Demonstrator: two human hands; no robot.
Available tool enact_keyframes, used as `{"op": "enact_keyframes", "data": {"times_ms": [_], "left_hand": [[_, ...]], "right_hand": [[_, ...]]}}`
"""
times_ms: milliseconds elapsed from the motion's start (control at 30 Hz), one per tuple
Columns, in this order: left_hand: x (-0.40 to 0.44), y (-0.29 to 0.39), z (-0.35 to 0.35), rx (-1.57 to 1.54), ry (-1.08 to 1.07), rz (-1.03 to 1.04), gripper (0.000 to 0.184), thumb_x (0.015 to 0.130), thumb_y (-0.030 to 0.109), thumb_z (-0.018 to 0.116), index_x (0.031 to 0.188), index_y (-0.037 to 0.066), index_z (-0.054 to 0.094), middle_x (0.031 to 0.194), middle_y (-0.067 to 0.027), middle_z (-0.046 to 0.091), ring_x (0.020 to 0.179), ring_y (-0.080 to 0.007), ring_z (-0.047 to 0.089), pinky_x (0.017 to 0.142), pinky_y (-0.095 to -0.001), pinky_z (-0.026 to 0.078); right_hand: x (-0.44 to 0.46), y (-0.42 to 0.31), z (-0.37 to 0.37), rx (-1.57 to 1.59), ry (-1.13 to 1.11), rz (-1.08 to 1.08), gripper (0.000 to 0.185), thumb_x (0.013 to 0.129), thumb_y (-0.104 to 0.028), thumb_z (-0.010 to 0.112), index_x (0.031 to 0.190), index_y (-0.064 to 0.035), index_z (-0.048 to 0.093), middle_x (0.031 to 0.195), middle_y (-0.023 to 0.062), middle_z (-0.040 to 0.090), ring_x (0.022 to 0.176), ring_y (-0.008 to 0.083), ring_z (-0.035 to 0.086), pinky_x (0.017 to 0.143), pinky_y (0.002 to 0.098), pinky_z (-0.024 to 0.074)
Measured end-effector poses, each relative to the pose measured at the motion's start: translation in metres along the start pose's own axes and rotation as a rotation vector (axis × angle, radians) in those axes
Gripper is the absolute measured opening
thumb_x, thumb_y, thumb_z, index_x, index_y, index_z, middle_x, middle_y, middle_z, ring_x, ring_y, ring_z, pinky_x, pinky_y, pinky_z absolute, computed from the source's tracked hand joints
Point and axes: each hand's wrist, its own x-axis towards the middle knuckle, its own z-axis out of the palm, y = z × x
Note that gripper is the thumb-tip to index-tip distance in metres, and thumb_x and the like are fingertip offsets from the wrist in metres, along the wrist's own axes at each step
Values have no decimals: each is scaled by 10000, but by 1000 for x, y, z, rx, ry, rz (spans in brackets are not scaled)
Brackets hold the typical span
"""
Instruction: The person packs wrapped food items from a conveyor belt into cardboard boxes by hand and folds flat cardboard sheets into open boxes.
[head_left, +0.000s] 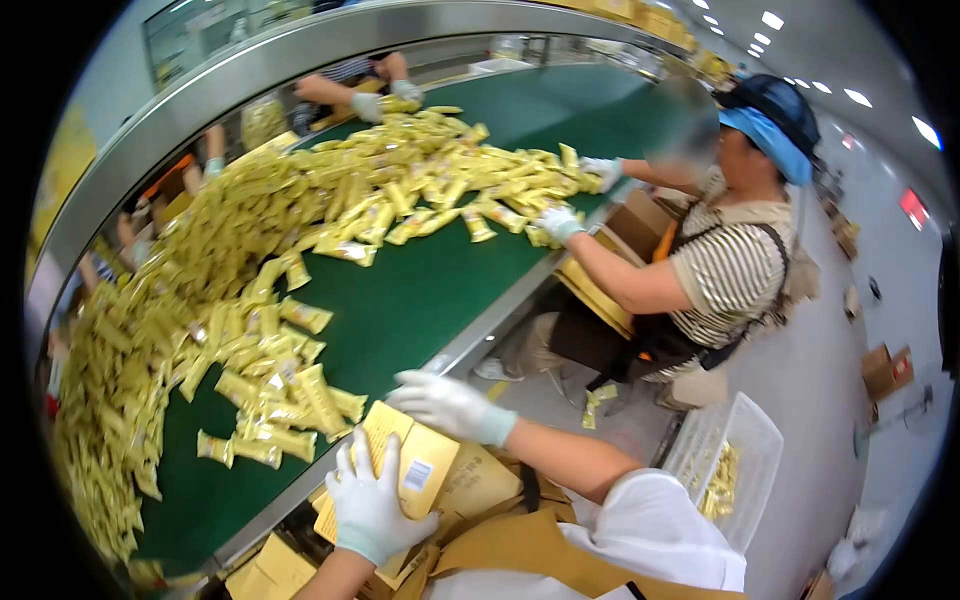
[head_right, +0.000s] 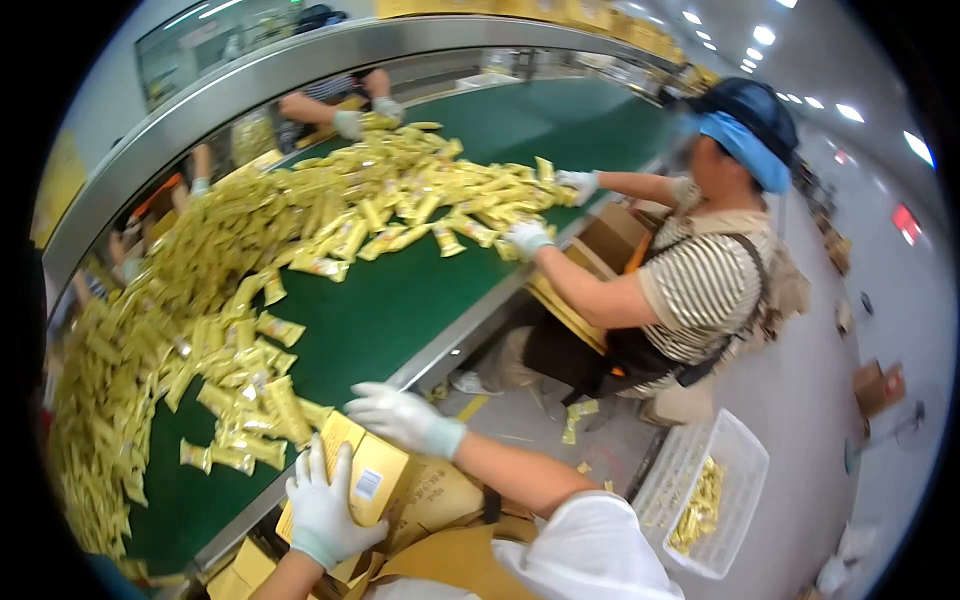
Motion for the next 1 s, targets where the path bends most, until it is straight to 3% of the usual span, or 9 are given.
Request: {"op": "enact_keyframes", "data": {"times_ms": [167,333,400,467,567,667,733,833,1000], "left_hand": [[-18,-48,-11,-544,390,-63,1147,638,423,794,1570,29,253,1534,-314,311,1393,-439,372,1095,-503,375],[-18,-44,2,-1972,478,-15,978,773,324,707,1574,22,234,1492,-225,443,1297,-377,535,1067,-433,474],[-26,-65,64,-2374,217,-161,876,794,384,686,1524,29,355,1432,-206,525,1264,-367,561,1069,-453,478],[-33,-56,106,-2571,156,-69,740,843,419,618,1465,50,460,1367,-172,592,1216,-344,598,1045,-449,498],[-46,-40,152,-2578,231,-282,646,960,478,506,1456,66,483,1363,-128,604,1205,-303,612,1045,-444,496],[-47,-64,222,-2900,77,160,647,1039,556,343,1455,83,490,1356,-103,619,1181,-282,627,1037,-451,497],[-37,-76,279,-1994,359,-544,682,1053,583,267,1398,63,542,1263,-155,679,1082,-324,674,937,-454,541],[-51,-97,256,-542,-106,-605,614,1070,477,227,1310,38,582,1095,-284,683,990,-466,655,892,-498,528],[-66,-60,113,-700,182,-643,553,1025,500,364,1152,43,648,994,-280,687,945,-464,656,825,-512,516]], "right_hand": [[-52,13,-27,-351,591,-147,471,1038,-286,547,1401,6,474,1332,162,590,1276,269,549,1112,416,429],[-59,21,-5,-867,307,-23,632,974,-299,612,1467,33,399,1432,223,518,1337,282,502,1121,363,381],[-59,5,30,-1019,255,-137,724,956,-261,616,1527,30,277,1407,293,520,1319,346,527,1124,375,377],[-69,-25,66,-1191,189,-275,768,953,-233,608,1555,21,202,1391,316,525,1298,383,548,1110,383,396],[-82,-43,106,-1469,189,27,897,934,-228,611,1564,51,38,1300,348,579,1180,463,612,1026,445,474],[-69,-33,131,-1669,145,167,938,914,-228,610,1556,70,-6,1182,355,621,1008,496,649,899,486,527],[-60,-20,153,-1785,109,206,963,884,-266,608,1552,83,9,1016,331,664,771,487,665,736,540,556],[-54,29,145,-2041,26,93,993,862,-319,607,1564,79,30,863,274,653,693,437,662,693,531,562],[-54,37,146,-2019,19,199,1002,867,-325,636,1563,78,38,860,268,660,673,431,664,650,521,560]]}}
